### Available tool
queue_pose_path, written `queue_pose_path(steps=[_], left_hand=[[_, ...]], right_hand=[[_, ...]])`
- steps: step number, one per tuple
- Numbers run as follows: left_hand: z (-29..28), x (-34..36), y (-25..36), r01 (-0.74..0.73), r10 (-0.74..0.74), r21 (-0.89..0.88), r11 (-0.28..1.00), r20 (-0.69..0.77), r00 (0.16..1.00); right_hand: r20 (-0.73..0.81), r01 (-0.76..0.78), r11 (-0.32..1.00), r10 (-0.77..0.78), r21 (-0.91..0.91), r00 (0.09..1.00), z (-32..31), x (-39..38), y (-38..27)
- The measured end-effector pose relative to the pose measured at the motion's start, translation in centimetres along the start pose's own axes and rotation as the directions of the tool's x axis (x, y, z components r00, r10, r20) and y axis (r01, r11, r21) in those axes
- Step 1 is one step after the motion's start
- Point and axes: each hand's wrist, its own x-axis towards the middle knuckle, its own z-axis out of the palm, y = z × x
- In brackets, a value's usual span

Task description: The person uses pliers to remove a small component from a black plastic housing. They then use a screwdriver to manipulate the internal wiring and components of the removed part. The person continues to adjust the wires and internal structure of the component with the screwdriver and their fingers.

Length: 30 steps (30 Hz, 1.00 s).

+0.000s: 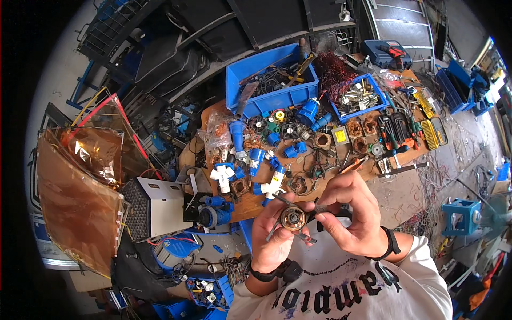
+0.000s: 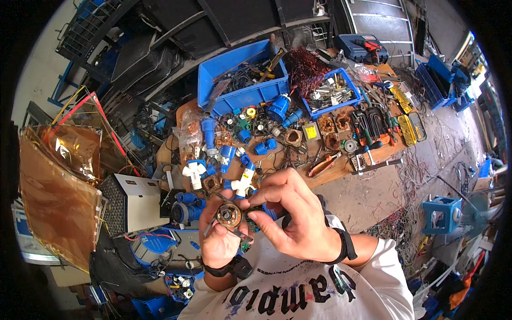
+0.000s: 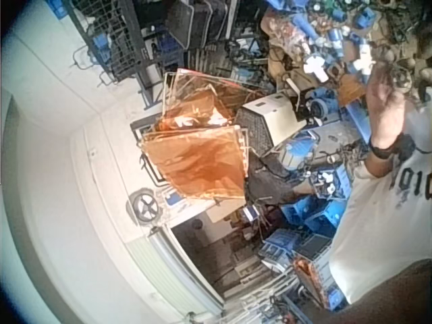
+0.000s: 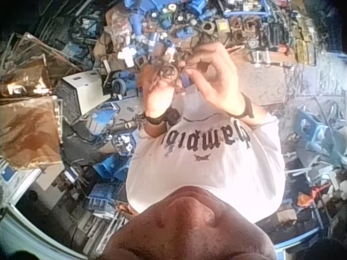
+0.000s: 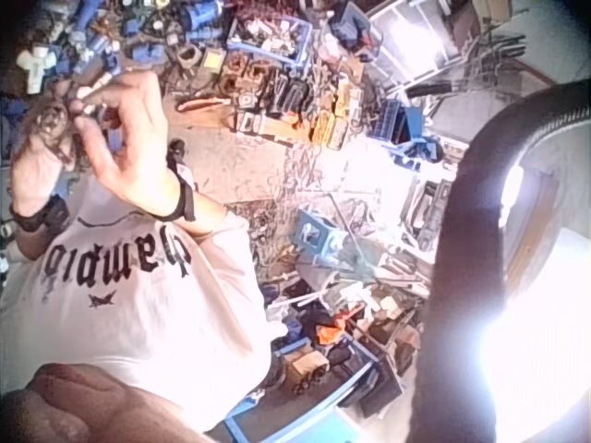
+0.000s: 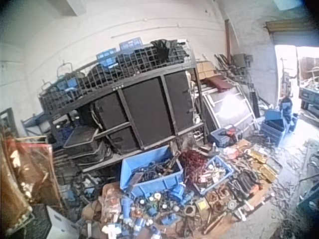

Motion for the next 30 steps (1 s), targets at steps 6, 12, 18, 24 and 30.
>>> queue_pose_path(steps=[6,12,18,24,30], left_hand=[[0.6,-0.1,-0.1,-0.147,0.167,0.193,0.970,-0.092,0.982],[0.1,-0.2,-0.2,-0.264,0.286,0.362,0.894,-0.007,0.958],[-0.1,-0.3,-0.4,-0.318,0.320,0.372,0.872,0.058,0.946],[-0.3,-0.2,0.0,-0.360,0.360,0.521,0.774,0.106,0.927],[-0.8,0.0,0.2,-0.412,0.385,0.608,0.678,0.183,0.904]], right_hand=[[-0.004,0.144,0.985,-0.145,-0.097,0.989,-0.1,-0.1,0.0],[0.068,-0.050,0.999,0.052,-0.021,0.996,0.4,-0.2,-0.3],[0.108,-0.174,0.984,0.168,0.043,0.980,0.6,-0.3,-0.4],[0.111,-0.167,0.984,0.159,0.064,0.981,0.6,0.0,-0.5],[0.178,-0.172,0.985,0.165,0.024,0.970,0.3,0.1,-0.4]])
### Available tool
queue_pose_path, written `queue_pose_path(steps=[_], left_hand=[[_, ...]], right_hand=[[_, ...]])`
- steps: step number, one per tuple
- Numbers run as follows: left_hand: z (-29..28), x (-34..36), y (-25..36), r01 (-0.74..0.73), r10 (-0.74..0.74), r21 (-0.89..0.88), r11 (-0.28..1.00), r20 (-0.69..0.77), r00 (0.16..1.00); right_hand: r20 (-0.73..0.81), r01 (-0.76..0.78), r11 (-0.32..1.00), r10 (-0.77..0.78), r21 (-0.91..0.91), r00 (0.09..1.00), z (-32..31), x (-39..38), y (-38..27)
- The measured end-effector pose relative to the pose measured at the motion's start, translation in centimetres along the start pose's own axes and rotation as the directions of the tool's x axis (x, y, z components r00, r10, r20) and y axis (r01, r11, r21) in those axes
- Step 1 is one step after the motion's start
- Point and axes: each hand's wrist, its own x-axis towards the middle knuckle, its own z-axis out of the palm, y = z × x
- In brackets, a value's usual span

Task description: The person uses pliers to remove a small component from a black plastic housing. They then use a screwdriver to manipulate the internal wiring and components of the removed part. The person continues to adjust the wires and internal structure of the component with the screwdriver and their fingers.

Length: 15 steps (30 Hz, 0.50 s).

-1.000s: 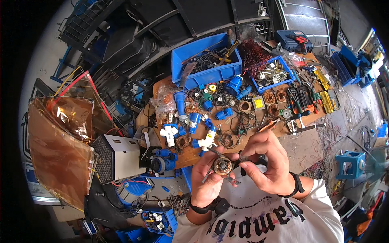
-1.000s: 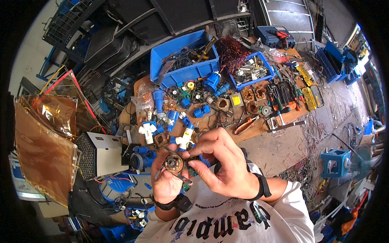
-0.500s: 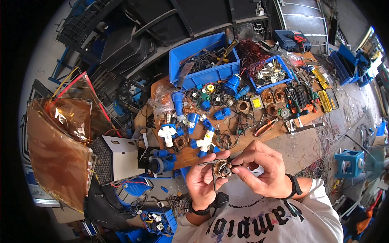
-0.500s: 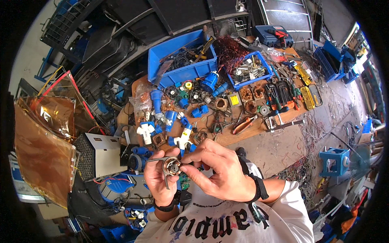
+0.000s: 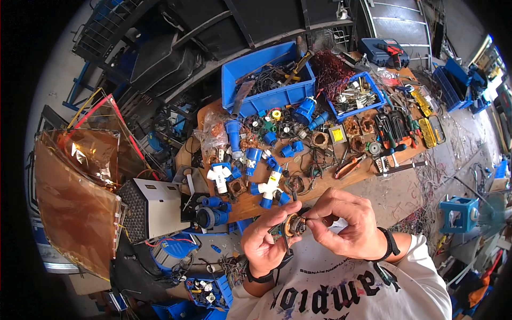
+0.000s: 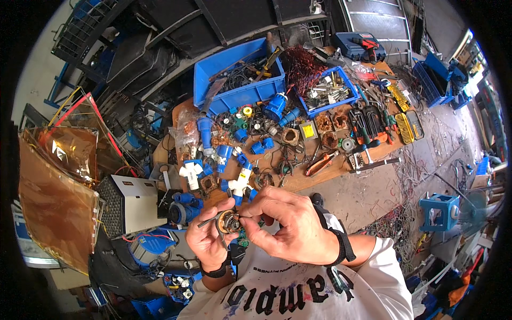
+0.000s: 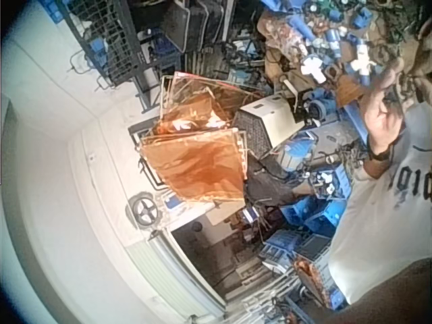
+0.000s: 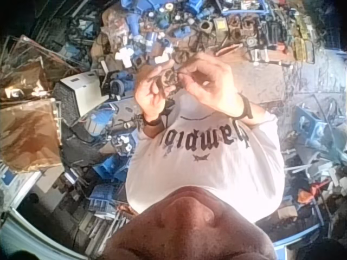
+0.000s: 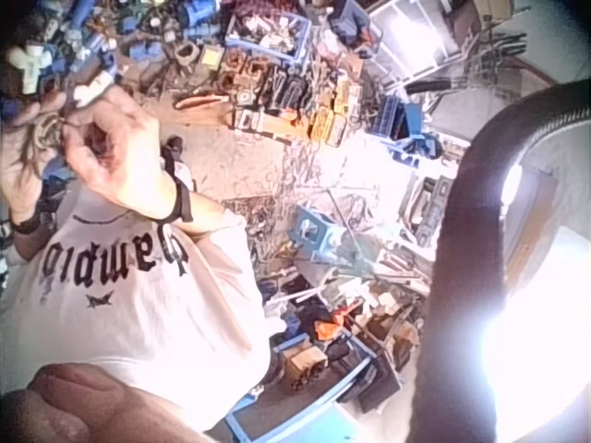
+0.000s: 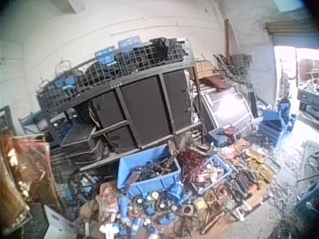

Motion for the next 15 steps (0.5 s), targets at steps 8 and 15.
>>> queue_pose_path(steps=[8,15], left_hand=[[-0.26,0.26,0.22,-0.025,0.025,0.086,0.996,0.007,1.000],[-0.07,0.69,0.14,-0.102,0.096,0.151,0.983,0.045,0.994]], right_hand=[[0.044,0.046,0.999,-0.045,-0.021,0.998,-0.34,0.20,0.00],[0.047,0.039,0.999,-0.038,-0.030,0.998,-0.44,-0.13,0.11]])
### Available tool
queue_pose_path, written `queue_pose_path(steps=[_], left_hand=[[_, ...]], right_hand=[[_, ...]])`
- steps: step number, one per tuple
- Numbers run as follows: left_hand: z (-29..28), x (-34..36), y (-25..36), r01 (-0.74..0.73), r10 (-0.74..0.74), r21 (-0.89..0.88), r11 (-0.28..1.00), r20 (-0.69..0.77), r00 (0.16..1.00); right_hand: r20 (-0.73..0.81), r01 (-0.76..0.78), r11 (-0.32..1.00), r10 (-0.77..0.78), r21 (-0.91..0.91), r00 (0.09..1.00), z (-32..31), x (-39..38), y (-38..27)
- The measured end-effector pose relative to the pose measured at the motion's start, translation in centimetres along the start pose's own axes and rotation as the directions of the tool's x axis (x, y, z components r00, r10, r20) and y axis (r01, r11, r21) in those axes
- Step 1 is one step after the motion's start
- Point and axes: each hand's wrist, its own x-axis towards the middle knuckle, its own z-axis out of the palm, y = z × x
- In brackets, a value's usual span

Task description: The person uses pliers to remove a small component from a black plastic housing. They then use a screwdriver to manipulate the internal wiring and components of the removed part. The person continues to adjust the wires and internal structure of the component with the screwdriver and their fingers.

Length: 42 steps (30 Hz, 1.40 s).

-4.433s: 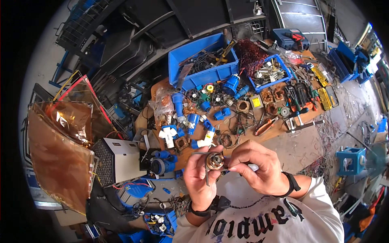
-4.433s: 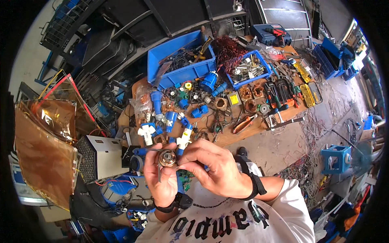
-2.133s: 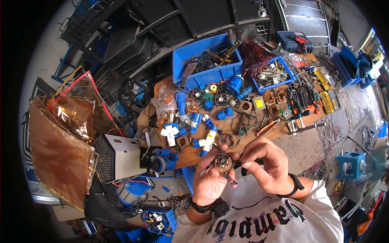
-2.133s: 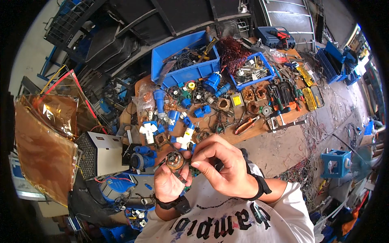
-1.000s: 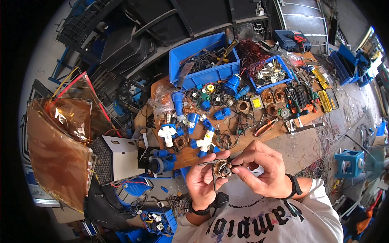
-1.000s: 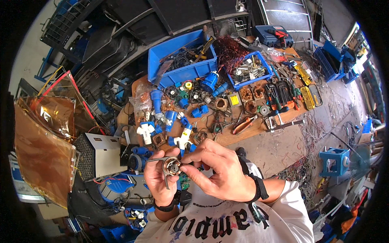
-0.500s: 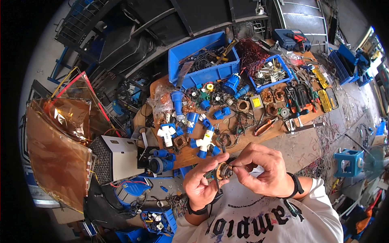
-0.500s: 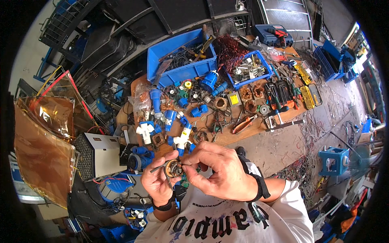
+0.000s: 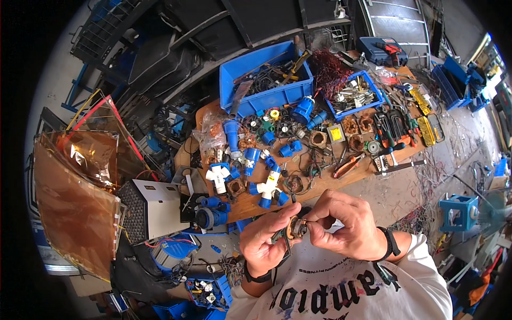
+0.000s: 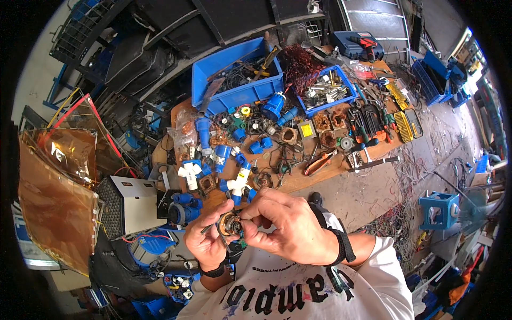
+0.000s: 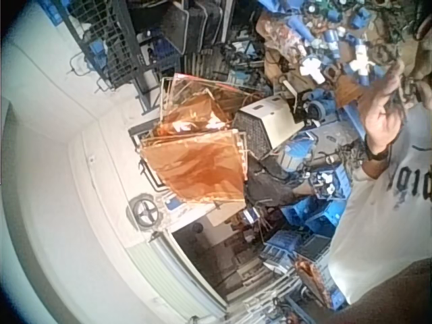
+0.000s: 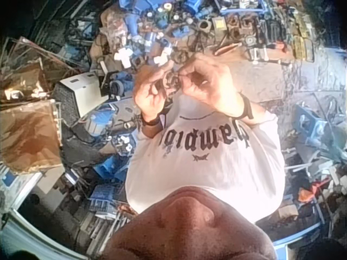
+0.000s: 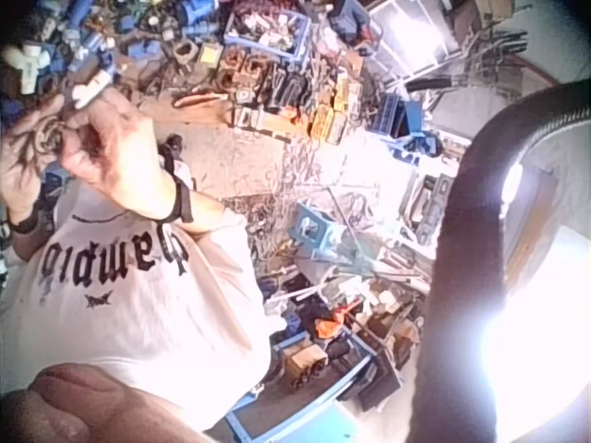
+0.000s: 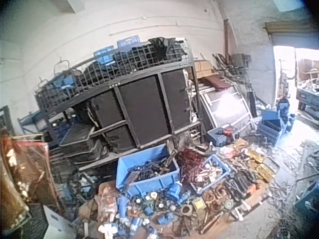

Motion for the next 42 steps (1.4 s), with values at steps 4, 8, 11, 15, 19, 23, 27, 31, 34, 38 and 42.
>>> queue_pose_path(steps=[4,8,11,15,19,23,27,31,34,38,42], left_hand=[[0.1,-0.1,0.0,-0.006,0.006,0.030,1.000,-0.001,1.000],[0.3,-0.4,0.2,0.017,-0.017,0.020,1.000,-0.035,0.999],[0.4,-0.3,0.4,0.023,-0.023,0.010,1.000,-0.035,0.999],[0.4,-0.3,0.4,0.016,-0.015,0.012,1.000,-0.028,0.999],[0.6,-0.4,0.5,-0.010,0.010,0.013,1.000,-0.016,1.000],[0.8,-0.1,0.7,-0.052,0.052,0.046,0.998,-0.002,0.999],[0.7,-0.3,0.5,-0.061,0.061,0.048,0.997,0.005,0.998],[0.7,-0.2,0.6,-0.085,0.083,0.093,0.992,0.020,0.996],[0.6,-0.4,0.5,-0.053,0.051,0.085,0.995,0.025,0.998],[0.6,-0.6,0.3,-0.011,0.011,-0.006,1.000,0.000,1.000],[0.5,-0.8,0.4,0.009,-0.009,-0.046,0.999,-0.011,1.000]], right_hand=[[0.010,-0.008,1.000,0.008,0.017,1.000,-0.1,-0.1,-0.1],[0.018,0.013,1.000,-0.014,0.013,1.000,-0.2,0.0,-0.2],[0.028,0.029,1.000,-0.029,0.004,0.999,-0.4,0.1,-0.3],[0.066,0.050,0.998,-0.051,0.028,0.996,-0.7,-0.1,0.0],[0.101,0.011,0.999,-0.014,0.037,0.995,-1.0,-0.3,-0.1],[0.110,0.003,0.999,-0.007,0.033,0.994,-1.1,-0.4,-0.3],[0.124,-0.042,0.999,0.039,0.025,0.991,-1.1,-0.7,-0.7],[0.117,-0.006,1.000,0.005,0.008,0.993,-1.0,-0.8,-0.4],[0.102,0.022,1.000,-0.021,-0.009,0.995,-0.9,-0.9,0.0],[0.093,0.007,1.000,-0.009,0.023,0.996,-0.8,-0.6,-0.1],[0.087,0.010,0.998,-0.016,0.062,0.996,-0.9,-0.4,-0.1]])
